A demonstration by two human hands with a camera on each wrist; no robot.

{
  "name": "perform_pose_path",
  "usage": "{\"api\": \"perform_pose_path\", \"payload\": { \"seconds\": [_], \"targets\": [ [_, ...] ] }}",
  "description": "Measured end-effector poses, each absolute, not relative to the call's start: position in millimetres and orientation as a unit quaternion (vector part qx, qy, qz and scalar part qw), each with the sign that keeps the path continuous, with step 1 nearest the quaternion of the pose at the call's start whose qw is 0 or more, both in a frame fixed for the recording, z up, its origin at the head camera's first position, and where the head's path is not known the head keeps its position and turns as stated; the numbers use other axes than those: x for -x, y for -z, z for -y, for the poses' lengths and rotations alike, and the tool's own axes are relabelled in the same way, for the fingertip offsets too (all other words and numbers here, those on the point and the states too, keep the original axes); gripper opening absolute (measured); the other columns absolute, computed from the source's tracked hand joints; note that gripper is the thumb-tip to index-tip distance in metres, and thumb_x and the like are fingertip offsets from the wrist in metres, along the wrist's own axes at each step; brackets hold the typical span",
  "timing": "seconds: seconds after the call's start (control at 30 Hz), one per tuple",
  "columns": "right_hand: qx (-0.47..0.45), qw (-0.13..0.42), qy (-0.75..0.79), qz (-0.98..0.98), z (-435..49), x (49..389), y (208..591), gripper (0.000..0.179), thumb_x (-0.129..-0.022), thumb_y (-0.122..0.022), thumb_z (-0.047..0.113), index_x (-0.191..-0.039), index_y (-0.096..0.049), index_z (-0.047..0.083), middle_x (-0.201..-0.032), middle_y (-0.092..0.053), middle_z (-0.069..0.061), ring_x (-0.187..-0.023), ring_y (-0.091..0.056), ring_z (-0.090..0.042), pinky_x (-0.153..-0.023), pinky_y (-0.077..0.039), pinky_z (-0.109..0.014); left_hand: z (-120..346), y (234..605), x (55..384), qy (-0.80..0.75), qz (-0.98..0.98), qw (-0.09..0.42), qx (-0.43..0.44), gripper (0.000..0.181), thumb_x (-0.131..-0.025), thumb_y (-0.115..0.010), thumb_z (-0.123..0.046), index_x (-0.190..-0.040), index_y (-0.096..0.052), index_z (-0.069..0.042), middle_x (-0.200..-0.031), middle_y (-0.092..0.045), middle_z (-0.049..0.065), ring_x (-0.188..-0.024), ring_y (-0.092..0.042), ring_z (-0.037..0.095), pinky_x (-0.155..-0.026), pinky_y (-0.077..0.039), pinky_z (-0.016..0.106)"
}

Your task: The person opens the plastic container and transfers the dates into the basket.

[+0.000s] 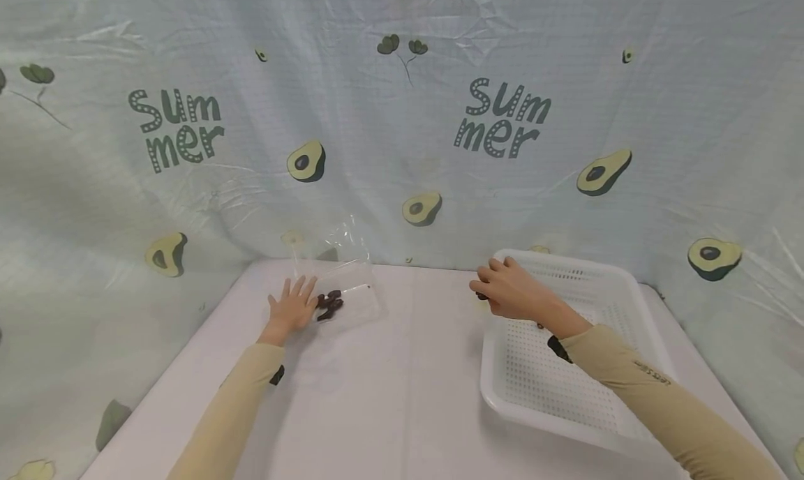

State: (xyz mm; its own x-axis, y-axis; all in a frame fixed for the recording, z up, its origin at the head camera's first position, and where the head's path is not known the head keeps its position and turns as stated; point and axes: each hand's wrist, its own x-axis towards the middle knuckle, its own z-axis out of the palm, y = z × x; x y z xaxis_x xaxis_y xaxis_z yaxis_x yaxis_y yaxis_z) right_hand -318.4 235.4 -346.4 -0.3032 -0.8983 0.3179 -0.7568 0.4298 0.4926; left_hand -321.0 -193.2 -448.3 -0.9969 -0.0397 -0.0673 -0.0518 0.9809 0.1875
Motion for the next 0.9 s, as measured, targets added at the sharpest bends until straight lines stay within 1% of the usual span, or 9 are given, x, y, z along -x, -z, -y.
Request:
{"api": "perform_pose_path", "payload": {
  "seconds": [0.3, 0.53, 0.73, 0.9],
  "targets": [
    [-0.486, 0.291, 0.109, 0.817, -286.2, 331.2, 363.1, 0.038, -0.058, -0.075, 0.009, -0.088, -0.052, 0.014, -0.079, -0.045, -0.002, -0.064, -0.038, -0.017, -0.052, -0.028, -0.03, 195.0, 450.2, 321.7, -0.096, -0.995, 0.028, 0.022, 0.052, -0.096, -0.025, -0.032, -0.144, -0.015, -0.016, -0.15, -0.014, 0.014, -0.137, -0.004, 0.04, -0.101, -0.008, 0.069],
    [-0.462, 0.313, 0.109, 0.823, -314.1, 345.5, 376.1, 0.04, -0.054, -0.074, 0.008, -0.085, -0.05, 0.011, -0.076, -0.043, -0.003, -0.06, -0.032, -0.017, -0.052, -0.02, -0.029, 194.1, 450.4, 321.2, -0.1, -0.994, 0.025, 0.021, 0.052, -0.096, -0.026, -0.032, -0.144, -0.016, -0.016, -0.15, -0.014, 0.014, -0.137, -0.004, 0.041, -0.101, -0.008, 0.069],
    [-0.442, 0.306, 0.104, 0.837, -327.7, 357.3, 392.3, 0.037, -0.055, -0.07, 0.006, -0.087, -0.052, 0.01, -0.076, -0.044, -0.005, -0.061, -0.032, -0.018, -0.053, -0.019, -0.029, 194.3, 450.9, 321.6, -0.102, -0.994, 0.022, 0.021, 0.052, -0.096, -0.026, -0.032, -0.144, -0.015, -0.016, -0.15, -0.014, 0.014, -0.137, -0.003, 0.04, -0.101, -0.008, 0.07],
    [-0.424, 0.289, 0.106, 0.852, -333.0, 363.2, 408.0, 0.035, -0.058, -0.072, 0.006, -0.087, -0.052, 0.011, -0.076, -0.044, -0.004, -0.062, -0.034, -0.017, -0.052, -0.02, -0.028, 193.8, 450.8, 321.5, -0.105, -0.994, 0.024, 0.02, 0.052, -0.097, -0.026, -0.033, -0.145, -0.014, -0.016, -0.15, -0.014, 0.014, -0.137, -0.002, 0.04, -0.101, -0.008, 0.069]
  ]
}}
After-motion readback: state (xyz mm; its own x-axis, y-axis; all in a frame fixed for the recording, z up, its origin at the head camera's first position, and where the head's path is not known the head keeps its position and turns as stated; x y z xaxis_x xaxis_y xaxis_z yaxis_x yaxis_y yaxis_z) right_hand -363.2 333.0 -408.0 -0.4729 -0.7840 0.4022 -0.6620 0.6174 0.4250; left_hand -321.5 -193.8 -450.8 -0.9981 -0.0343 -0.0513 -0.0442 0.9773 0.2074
